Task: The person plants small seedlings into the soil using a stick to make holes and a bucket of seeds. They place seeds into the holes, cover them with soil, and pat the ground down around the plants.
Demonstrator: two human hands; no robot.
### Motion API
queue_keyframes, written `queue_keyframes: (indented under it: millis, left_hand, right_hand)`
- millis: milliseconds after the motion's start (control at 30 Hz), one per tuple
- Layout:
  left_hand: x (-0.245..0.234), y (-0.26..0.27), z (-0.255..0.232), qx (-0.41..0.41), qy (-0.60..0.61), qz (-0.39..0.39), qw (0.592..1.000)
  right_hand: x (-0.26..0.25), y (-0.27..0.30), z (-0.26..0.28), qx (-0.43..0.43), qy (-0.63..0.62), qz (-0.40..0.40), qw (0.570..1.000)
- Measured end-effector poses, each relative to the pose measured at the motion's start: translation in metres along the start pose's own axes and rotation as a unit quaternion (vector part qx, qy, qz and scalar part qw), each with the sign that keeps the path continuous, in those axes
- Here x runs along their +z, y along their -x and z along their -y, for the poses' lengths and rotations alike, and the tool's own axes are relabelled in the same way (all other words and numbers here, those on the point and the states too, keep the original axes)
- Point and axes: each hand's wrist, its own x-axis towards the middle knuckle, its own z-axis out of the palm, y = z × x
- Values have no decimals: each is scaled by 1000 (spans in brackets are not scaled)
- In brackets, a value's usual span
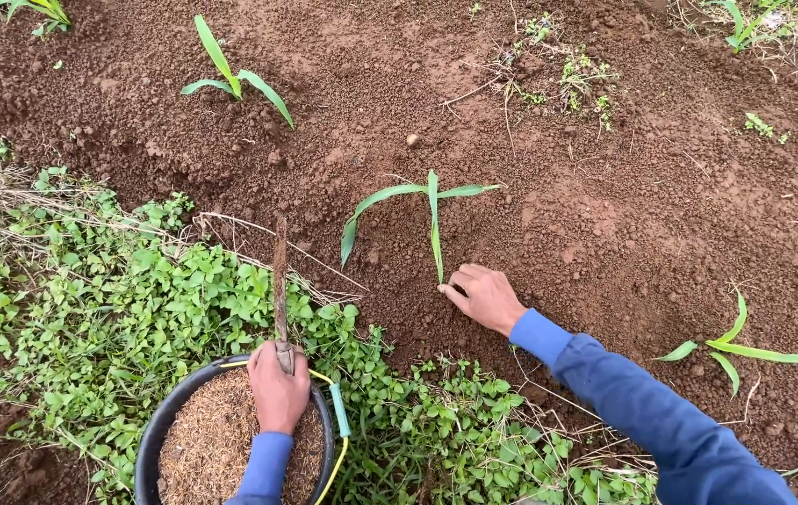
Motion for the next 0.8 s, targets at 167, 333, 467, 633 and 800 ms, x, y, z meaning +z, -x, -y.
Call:
queue_keyframes:
  millis: [167,333,467,633,800]
  left_hand:
    - [-3,1,-4,-3,9,1,1000]
    - [-8,2,-10,-5,12,8,1000]
    - [-5,1,-6,-13,12,7,1000]
    - [-4,1,-4,-1,14,4,1000]
    - [3,-2,9,53,-29,-26,998]
  right_hand:
    - [3,2,0,-19,15,-4,1000]
    - [4,3,-2,-33,21,-7,999]
    - [8,9,-6,-58,27,-13,998]
    - [7,17,-8,-182,44,-82,979]
    - [-5,13,7,-221,153,-50,962]
